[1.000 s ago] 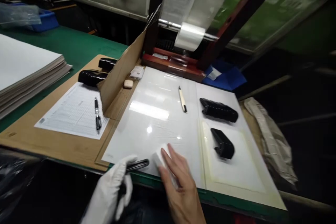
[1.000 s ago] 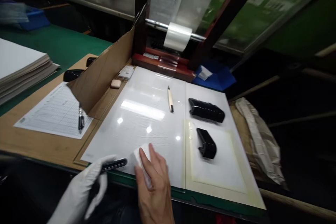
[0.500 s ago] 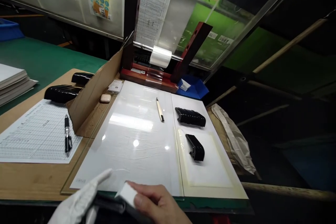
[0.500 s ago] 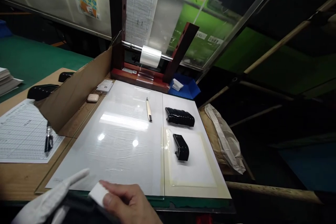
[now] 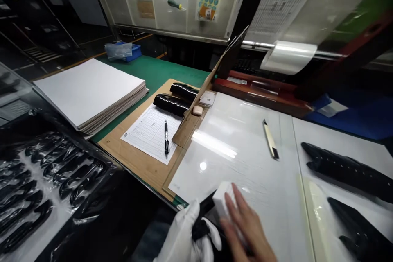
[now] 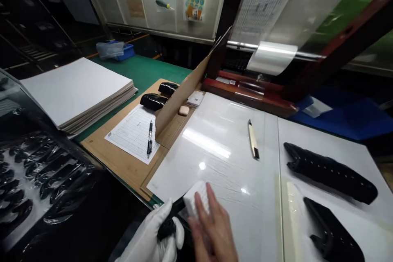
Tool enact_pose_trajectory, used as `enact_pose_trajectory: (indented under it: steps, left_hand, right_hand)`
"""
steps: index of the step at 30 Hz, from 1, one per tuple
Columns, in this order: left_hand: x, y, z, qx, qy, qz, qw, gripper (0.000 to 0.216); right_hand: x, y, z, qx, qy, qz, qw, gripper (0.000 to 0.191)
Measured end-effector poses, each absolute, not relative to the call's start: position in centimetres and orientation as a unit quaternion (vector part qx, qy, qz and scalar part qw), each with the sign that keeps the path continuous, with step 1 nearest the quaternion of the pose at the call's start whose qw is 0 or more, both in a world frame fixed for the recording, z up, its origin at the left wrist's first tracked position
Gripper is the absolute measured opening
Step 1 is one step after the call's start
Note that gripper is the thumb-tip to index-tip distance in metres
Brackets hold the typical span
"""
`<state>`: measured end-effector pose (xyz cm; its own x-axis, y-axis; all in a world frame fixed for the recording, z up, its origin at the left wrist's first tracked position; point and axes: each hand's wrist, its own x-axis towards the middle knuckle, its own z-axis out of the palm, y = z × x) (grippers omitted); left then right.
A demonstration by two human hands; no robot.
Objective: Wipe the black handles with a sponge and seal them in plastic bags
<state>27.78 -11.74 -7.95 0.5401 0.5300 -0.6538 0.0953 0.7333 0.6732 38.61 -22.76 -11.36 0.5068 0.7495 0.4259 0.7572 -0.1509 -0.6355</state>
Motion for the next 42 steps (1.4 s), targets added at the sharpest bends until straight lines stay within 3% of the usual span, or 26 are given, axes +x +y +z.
enact_pose_trajectory:
  steps: [6,14,19,30,33,35,38,40,42]
  left_hand:
    - [26.6,-12.5,-9.3,0.243,0.406,0.012,0.881,0.042]
    - [26.9,-12.4,-8.3,0.212,0.401,-0.006,0.891,0.049]
    - [27.3,-12.2,-7.5,0.212,0.408,-0.009,0.888,0.032]
    - [26.0,-12.5,-8.7,0.237,0.421,0.008,0.875,0.046]
    - [25.5,-12.5,-9.2,0.211,0.405,-0.005,0.889,0.048]
    - [25.2,-12.4,-9.2,0.211,0.381,-0.014,0.9,0.05]
    - [25.3,-11.9,-8.2,0.25,0.347,-0.025,0.904,0.052]
    - [25.8,-11.4,-7.0,0.296,0.334,-0.037,0.894,0.055]
    - [26.3,-10.9,-5.6,0.36,0.323,-0.056,0.873,0.061]
  right_hand:
    - [40.8,-23.3,-9.5,-0.722,-0.613,-0.013,0.321,0.053]
    - [40.4,-23.2,-8.9,-0.753,-0.564,0.04,0.336,0.052]
    - [40.6,-23.6,-8.7,-0.737,-0.576,0.072,0.345,0.053]
    - [40.7,-24.1,-8.6,-0.741,-0.559,0.097,0.36,0.051]
    - [41.4,-24.4,-8.0,-0.721,-0.539,0.197,0.39,0.046]
    - [42.6,-24.6,-7.0,-0.729,-0.422,0.331,0.426,0.039]
    - [44.3,-25.1,-5.0,-0.669,-0.244,0.525,0.466,0.047]
    - [44.5,-25.2,-3.9,-0.63,-0.207,0.567,0.489,0.052]
    - [43.8,-25.1,-3.7,-0.638,-0.241,0.505,0.529,0.047]
